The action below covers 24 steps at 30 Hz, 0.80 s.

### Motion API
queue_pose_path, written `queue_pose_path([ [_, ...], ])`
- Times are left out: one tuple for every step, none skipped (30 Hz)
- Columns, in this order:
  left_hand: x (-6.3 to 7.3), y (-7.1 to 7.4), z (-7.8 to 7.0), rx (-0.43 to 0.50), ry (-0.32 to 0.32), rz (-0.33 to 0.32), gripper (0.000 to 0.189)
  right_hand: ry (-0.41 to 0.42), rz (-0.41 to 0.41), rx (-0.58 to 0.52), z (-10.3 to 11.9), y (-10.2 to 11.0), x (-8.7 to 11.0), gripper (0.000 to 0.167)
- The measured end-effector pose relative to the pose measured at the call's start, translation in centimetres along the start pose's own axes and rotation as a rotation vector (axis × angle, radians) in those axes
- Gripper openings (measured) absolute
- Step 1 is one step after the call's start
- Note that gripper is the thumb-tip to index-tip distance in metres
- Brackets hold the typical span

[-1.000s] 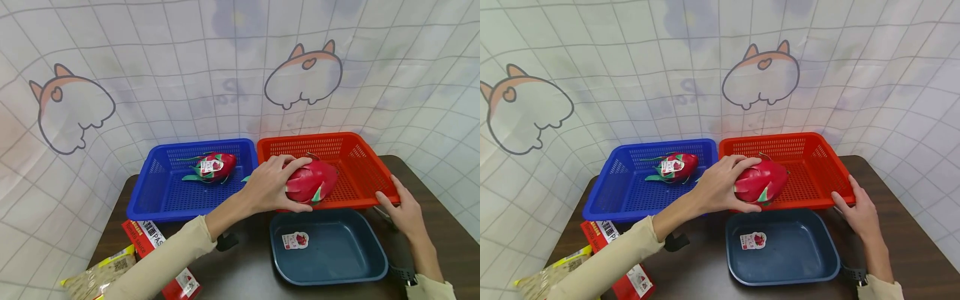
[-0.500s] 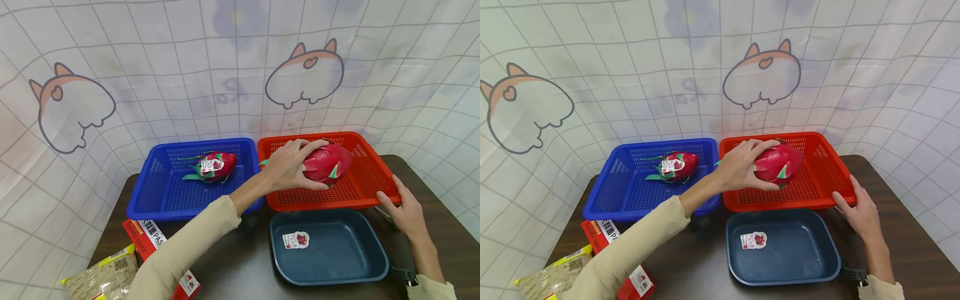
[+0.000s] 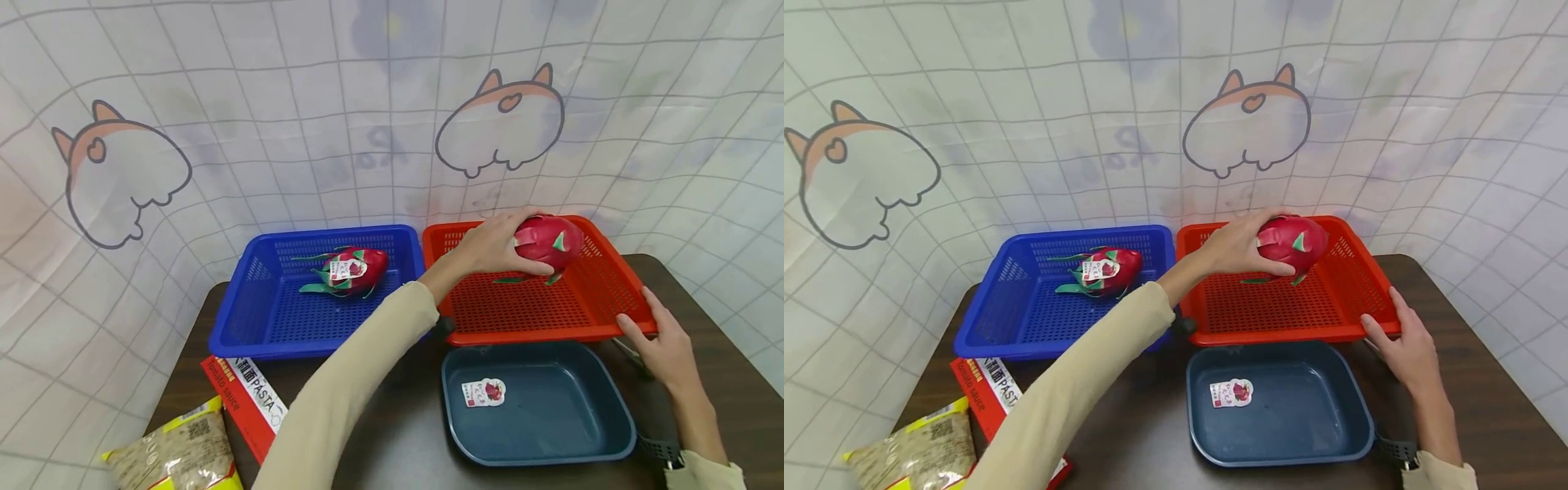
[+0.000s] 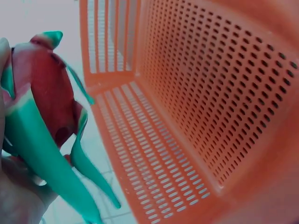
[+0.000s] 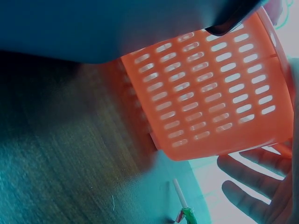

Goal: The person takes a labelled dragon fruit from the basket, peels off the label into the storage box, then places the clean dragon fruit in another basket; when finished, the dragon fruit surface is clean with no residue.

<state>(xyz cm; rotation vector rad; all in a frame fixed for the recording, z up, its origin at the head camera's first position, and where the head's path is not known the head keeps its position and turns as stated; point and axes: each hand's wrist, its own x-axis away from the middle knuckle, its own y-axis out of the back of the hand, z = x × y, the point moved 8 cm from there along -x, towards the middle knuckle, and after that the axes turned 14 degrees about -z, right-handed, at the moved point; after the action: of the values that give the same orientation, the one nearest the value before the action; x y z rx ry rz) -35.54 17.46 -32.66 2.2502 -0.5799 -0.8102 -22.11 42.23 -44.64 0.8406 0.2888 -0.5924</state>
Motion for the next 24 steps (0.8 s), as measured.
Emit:
queue_pose_path([
  [-0.3, -0.4, 0.4, 0.028, 0.024, 0.018, 0.082, 0.0, 0.002, 0.0, 0.0, 0.0, 0.0, 0.073],
  [-0.6, -0.8, 0.8, 0.049, 0.045, 0.033, 0.08, 0.0, 0.003, -0.003, 0.0, 0.0, 0.1, 0.073],
  [-0.9, -1.2, 1.1, 0.07, 0.068, 0.048, 0.079, -0.002, 0.004, -0.005, 0.0, 0.1, 0.1, 0.073],
  [-1.2, -1.6, 1.4, 0.087, 0.084, 0.06, 0.077, -0.003, 0.002, -0.004, 0.0, 0.1, 0.1, 0.073],
  [-1.4, -1.9, 1.8, 0.09, 0.1, 0.072, 0.077, -0.004, 0.001, -0.005, -0.1, 0.1, 0.1, 0.073],
  [-1.6, -2.2, 2.1, 0.077, 0.12, 0.082, 0.077, -0.005, 0.001, -0.006, -0.1, 0.2, 0.0, 0.072],
  [-1.7, -2.5, 2.5, 0.059, 0.135, 0.09, 0.079, -0.007, 0.003, -0.008, -0.1, 0.1, 0.0, 0.072],
  [-1.8, -2.7, 2.8, 0.033, 0.147, 0.093, 0.08, -0.008, 0.006, -0.011, -0.1, 0.1, -0.1, 0.072],
  [-1.9, -2.9, 3.2, 0.002, 0.159, 0.098, 0.082, -0.008, 0.011, -0.012, -0.1, 0.0, -0.1, 0.073],
  [-1.9, -3.1, 3.5, -0.029, 0.168, 0.103, 0.083, -0.009, 0.012, -0.012, -0.1, -0.1, -0.1, 0.073],
  [-1.9, -3.4, 3.8, -0.057, 0.184, 0.109, 0.085, -0.009, 0.013, -0.014, -0.1, -0.1, -0.2, 0.073],
  [-1.9, -3.5, 4.1, -0.078, 0.198, 0.113, 0.086, -0.012, 0.013, -0.015, -0.1, -0.1, -0.2, 0.073],
  [-1.8, -3.7, 4.4, -0.095, 0.211, 0.117, 0.086, -0.014, 0.012, -0.016, -0.1, -0.1, -0.1, 0.073],
  [-1.8, -3.9, 4.7, -0.112, 0.225, 0.124, 0.087, -0.016, 0.009, -0.016, 0.0, -0.1, -0.1, 0.073],
  [-1.6, -4.1, 4.9, -0.134, 0.237, 0.132, 0.087, -0.017, 0.008, -0.015, 0.0, -0.1, 0.0, 0.072],
  [-1.6, -4.2, 5.2, -0.164, 0.25, 0.146, 0.087, -0.018, 0.008, -0.015, 0.0, -0.1, 0.0, 0.073],
  [-1.5, -4.3, 5.4, -0.197, 0.258, 0.162, 0.087, -0.018, 0.009, -0.016, 0.0, -0.2, 0.1, 0.073],
  [-1.5, -4.5, 5.6, -0.229, 0.259, 0.179, 0.087, -0.019, 0.01, -0.016, 0.0, -0.2, 0.1, 0.073],
  [-1.5, -4.6, 5.8, -0.259, 0.259, 0.196, 0.087, -0.019, 0.011, -0.017, 0.1, -0.2, 0.2, 0.073],
  [-1.6, -4.7, 5.9, -0.283, 0.254, 0.214, 0.088, -0.018, 0.01, -0.018, 0.1, -0.2, 0.2, 0.073],
  [-1.7, -4.8, 6.0, -0.303, 0.251, 0.228, 0.088, -0.016, 0.008, -0.018, 0.1, -0.2, 0.2, 0.073],
  [-1.8, -4.9, 6.1, -0.314, 0.244, 0.237, 0.087, -0.015, 0.005, -0.02, 0.0, -0.2, 0.2, 0.073],
  [-1.9, -4.9, 6.1, -0.322, 0.242, 0.242, 0.087, -0.016, 0.002, -0.022, 0.1, -0.1, 0.2, 0.073],
  [-2.0, -5.0, 6.3, -0.323, 0.245, 0.242, 0.088, -0.016, 0.0, -0.023, 0.1, -0.1, 0.1, 0.072],
])
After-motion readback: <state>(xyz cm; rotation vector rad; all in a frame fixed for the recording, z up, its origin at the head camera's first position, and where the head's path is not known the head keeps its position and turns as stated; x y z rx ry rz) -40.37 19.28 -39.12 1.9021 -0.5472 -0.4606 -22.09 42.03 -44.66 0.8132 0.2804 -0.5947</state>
